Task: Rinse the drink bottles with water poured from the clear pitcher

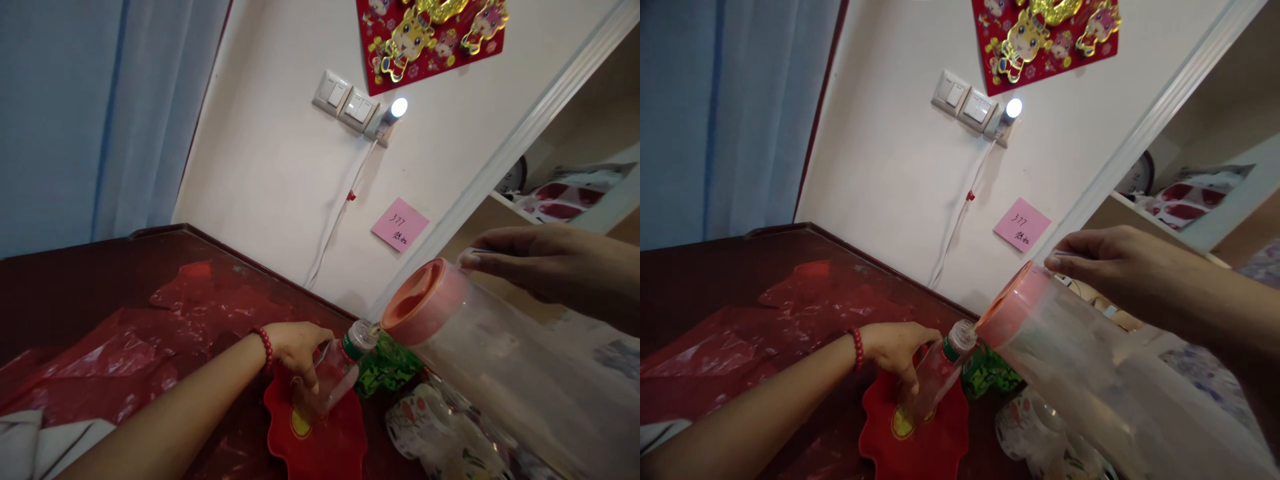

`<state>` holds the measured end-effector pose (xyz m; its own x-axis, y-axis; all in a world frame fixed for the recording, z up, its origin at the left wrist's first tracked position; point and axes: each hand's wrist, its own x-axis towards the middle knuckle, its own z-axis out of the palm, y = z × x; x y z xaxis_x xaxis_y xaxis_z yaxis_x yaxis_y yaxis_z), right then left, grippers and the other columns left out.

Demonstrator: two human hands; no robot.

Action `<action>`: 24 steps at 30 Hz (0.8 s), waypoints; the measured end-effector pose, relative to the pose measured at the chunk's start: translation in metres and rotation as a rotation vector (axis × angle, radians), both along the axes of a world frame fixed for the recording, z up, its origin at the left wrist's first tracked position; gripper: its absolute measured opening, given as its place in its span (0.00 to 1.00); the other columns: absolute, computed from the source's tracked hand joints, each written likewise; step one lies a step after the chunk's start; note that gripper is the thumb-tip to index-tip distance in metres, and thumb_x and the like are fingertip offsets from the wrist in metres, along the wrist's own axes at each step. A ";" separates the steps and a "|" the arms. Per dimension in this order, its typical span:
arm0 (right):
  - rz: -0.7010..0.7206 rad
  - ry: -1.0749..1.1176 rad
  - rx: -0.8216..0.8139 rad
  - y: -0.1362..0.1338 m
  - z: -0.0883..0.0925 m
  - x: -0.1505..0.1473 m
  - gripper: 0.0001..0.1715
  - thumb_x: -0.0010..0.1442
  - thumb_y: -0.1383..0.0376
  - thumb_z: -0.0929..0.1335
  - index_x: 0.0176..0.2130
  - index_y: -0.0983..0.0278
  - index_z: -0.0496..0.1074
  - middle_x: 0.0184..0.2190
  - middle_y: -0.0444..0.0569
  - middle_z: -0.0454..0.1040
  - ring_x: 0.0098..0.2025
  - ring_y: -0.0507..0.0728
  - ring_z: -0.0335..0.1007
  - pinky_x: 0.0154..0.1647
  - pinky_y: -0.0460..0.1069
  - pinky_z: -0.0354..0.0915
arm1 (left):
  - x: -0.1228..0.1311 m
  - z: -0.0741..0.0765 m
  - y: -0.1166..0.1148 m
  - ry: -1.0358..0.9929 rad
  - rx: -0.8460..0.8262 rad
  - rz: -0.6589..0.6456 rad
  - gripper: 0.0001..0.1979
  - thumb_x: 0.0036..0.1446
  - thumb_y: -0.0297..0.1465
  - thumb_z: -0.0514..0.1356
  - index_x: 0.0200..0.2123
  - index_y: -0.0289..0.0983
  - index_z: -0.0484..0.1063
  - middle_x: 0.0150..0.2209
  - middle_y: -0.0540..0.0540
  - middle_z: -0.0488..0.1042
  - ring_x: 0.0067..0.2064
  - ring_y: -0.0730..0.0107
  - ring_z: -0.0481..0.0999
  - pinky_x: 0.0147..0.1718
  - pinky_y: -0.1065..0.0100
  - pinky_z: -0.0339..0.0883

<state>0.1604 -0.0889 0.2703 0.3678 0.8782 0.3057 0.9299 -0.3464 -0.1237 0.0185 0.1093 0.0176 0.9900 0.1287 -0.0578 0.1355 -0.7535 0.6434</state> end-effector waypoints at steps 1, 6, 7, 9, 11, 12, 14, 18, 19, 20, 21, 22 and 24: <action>0.028 -0.007 0.002 0.000 0.000 0.000 0.32 0.44 0.32 0.72 0.22 0.56 0.71 0.18 0.45 0.58 0.17 0.52 0.48 0.12 0.44 0.45 | 0.000 0.000 0.000 0.000 -0.001 0.000 0.37 0.34 0.36 0.76 0.51 0.41 0.72 0.49 0.44 0.79 0.47 0.51 0.78 0.43 0.61 0.69; 0.107 0.011 -0.004 -0.001 -0.003 0.001 0.26 0.45 0.35 0.73 0.23 0.52 0.73 0.18 0.46 0.61 0.16 0.52 0.47 0.12 0.44 0.42 | -0.001 0.003 -0.001 0.009 -0.001 0.010 0.36 0.34 0.35 0.76 0.50 0.41 0.72 0.48 0.43 0.79 0.47 0.50 0.78 0.42 0.61 0.70; 0.115 0.010 -0.002 -0.001 -0.003 0.002 0.27 0.45 0.35 0.73 0.23 0.53 0.73 0.19 0.46 0.62 0.17 0.52 0.48 0.12 0.44 0.42 | -0.001 0.003 -0.002 0.010 -0.001 0.013 0.36 0.34 0.35 0.76 0.50 0.41 0.72 0.48 0.43 0.79 0.47 0.50 0.78 0.42 0.61 0.70; 0.088 -0.003 -0.009 0.000 -0.003 0.003 0.29 0.47 0.34 0.72 0.23 0.55 0.72 0.20 0.45 0.62 0.18 0.52 0.49 0.13 0.44 0.43 | -0.002 0.004 -0.002 0.009 -0.003 0.016 0.36 0.34 0.35 0.76 0.50 0.40 0.72 0.49 0.43 0.79 0.47 0.50 0.78 0.42 0.61 0.70; 0.027 -0.024 -0.022 0.002 -0.003 0.005 0.31 0.49 0.33 0.71 0.25 0.57 0.73 0.21 0.45 0.62 0.19 0.52 0.50 0.14 0.45 0.44 | -0.002 0.004 -0.002 0.009 -0.009 0.013 0.36 0.34 0.35 0.76 0.50 0.40 0.72 0.49 0.43 0.79 0.47 0.51 0.78 0.42 0.61 0.70; 0.002 -0.029 -0.031 0.002 -0.002 0.007 0.33 0.50 0.33 0.70 0.27 0.58 0.74 0.21 0.44 0.62 0.20 0.52 0.50 0.14 0.45 0.45 | -0.002 0.004 -0.002 0.008 -0.013 0.010 0.37 0.34 0.34 0.76 0.51 0.40 0.72 0.49 0.43 0.79 0.47 0.51 0.78 0.42 0.61 0.70; -0.027 -0.030 -0.047 0.003 -0.002 0.009 0.36 0.50 0.31 0.69 0.30 0.60 0.75 0.21 0.44 0.61 0.21 0.52 0.51 0.15 0.45 0.47 | -0.002 0.003 -0.002 0.004 -0.023 0.004 0.37 0.34 0.33 0.76 0.51 0.40 0.72 0.49 0.44 0.79 0.47 0.52 0.78 0.43 0.62 0.70; -0.039 -0.045 -0.060 0.003 -0.002 0.013 0.38 0.49 0.29 0.67 0.31 0.59 0.76 0.20 0.43 0.57 0.20 0.52 0.50 0.15 0.45 0.46 | -0.002 0.001 -0.002 -0.008 -0.036 0.000 0.36 0.34 0.33 0.76 0.50 0.40 0.72 0.49 0.45 0.79 0.47 0.52 0.78 0.44 0.61 0.69; -0.034 -0.054 -0.060 0.003 -0.002 0.013 0.36 0.50 0.29 0.67 0.31 0.58 0.75 0.20 0.43 0.57 0.20 0.53 0.49 0.15 0.46 0.45 | -0.002 0.001 -0.002 -0.010 -0.037 0.003 0.36 0.34 0.33 0.76 0.50 0.40 0.72 0.49 0.45 0.79 0.47 0.52 0.78 0.44 0.60 0.70; -0.021 -0.062 -0.056 0.003 -0.003 0.013 0.35 0.51 0.30 0.67 0.30 0.57 0.75 0.20 0.43 0.57 0.19 0.53 0.49 0.15 0.46 0.45 | -0.002 0.001 -0.002 -0.011 -0.039 0.006 0.36 0.34 0.33 0.76 0.50 0.40 0.72 0.49 0.44 0.79 0.47 0.52 0.78 0.44 0.60 0.70; -0.004 -0.067 -0.052 0.003 -0.004 0.012 0.33 0.53 0.31 0.66 0.29 0.56 0.75 0.20 0.44 0.57 0.19 0.53 0.50 0.15 0.46 0.45 | -0.002 0.001 -0.002 -0.013 -0.040 0.008 0.36 0.34 0.34 0.76 0.50 0.40 0.72 0.49 0.44 0.79 0.47 0.51 0.78 0.44 0.59 0.70; 0.012 -0.072 -0.049 0.003 -0.004 0.011 0.32 0.54 0.32 0.66 0.29 0.55 0.75 0.19 0.44 0.57 0.19 0.54 0.50 0.15 0.47 0.44 | -0.002 0.001 -0.002 -0.015 -0.040 0.009 0.36 0.34 0.33 0.76 0.50 0.39 0.72 0.49 0.44 0.79 0.47 0.51 0.78 0.45 0.59 0.69; 0.035 -0.077 -0.039 0.003 -0.006 0.010 0.31 0.55 0.32 0.65 0.29 0.53 0.75 0.19 0.45 0.56 0.18 0.54 0.49 0.14 0.47 0.42 | -0.003 0.002 -0.002 -0.019 -0.038 0.012 0.36 0.34 0.33 0.76 0.51 0.39 0.72 0.49 0.43 0.79 0.47 0.51 0.78 0.45 0.58 0.69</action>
<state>0.1704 -0.0860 0.2648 0.3129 0.9021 0.2970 0.9479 -0.3163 -0.0378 0.0158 0.1069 0.0198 0.9894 0.1383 -0.0439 0.1315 -0.7271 0.6738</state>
